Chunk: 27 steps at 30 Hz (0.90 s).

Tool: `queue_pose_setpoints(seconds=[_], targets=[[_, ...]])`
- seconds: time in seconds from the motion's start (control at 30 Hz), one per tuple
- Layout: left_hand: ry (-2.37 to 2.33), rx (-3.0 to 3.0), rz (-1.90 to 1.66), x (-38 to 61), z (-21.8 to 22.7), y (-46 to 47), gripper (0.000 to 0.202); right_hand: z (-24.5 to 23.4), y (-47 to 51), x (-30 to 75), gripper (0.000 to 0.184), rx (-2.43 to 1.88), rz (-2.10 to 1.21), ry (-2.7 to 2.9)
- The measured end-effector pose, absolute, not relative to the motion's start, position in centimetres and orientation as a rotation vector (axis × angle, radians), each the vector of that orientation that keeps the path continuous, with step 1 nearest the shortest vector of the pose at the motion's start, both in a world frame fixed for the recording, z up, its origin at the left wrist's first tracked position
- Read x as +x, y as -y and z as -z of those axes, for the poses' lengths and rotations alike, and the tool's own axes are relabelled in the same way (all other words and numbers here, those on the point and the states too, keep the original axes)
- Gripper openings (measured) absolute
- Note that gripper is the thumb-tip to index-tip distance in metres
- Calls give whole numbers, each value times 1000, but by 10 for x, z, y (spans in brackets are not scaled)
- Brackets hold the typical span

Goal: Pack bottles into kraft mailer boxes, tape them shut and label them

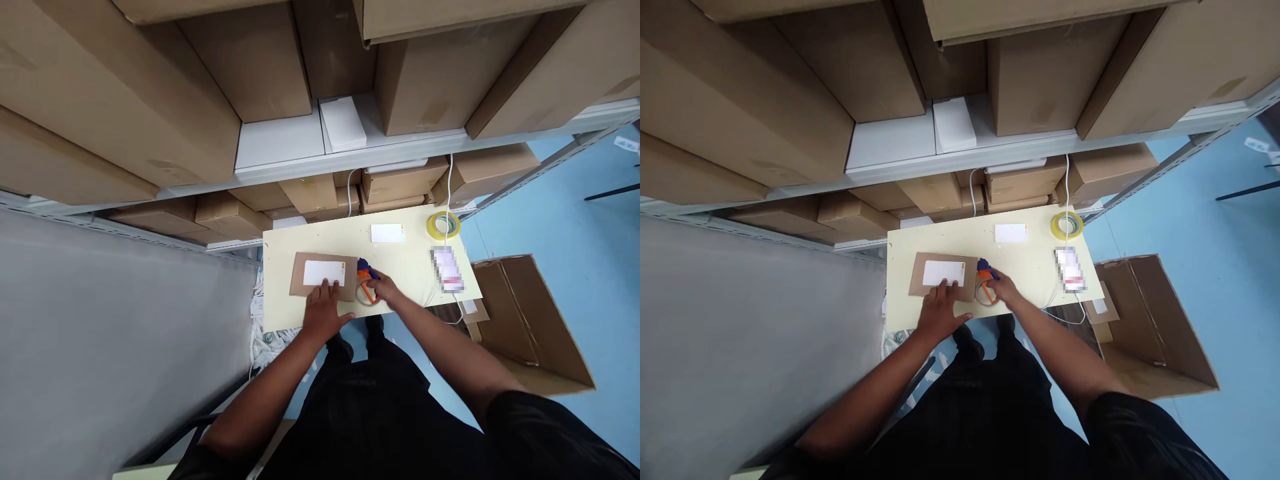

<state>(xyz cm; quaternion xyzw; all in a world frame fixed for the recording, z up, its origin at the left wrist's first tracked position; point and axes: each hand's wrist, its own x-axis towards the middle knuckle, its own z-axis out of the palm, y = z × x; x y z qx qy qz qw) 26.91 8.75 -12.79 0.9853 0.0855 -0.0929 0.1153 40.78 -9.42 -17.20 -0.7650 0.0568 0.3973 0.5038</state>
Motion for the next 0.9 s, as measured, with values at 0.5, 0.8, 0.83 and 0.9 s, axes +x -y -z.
queue_pose_setpoints(seconds=[0.5,0.8,0.83,0.9], targets=[[-511,2924,375,309,124,-111,96,185,128,338,64,-1621,-990,-234],[39,2946,393,273,115,-131,106,173,54,446,58,-1672,-1043,-189],[59,2961,348,274,118,-136,104,172,52,459,57,-1676,-1063,-167],[31,2975,268,278,126,-140,103,171,53,467,59,-1691,-1080,-136]])
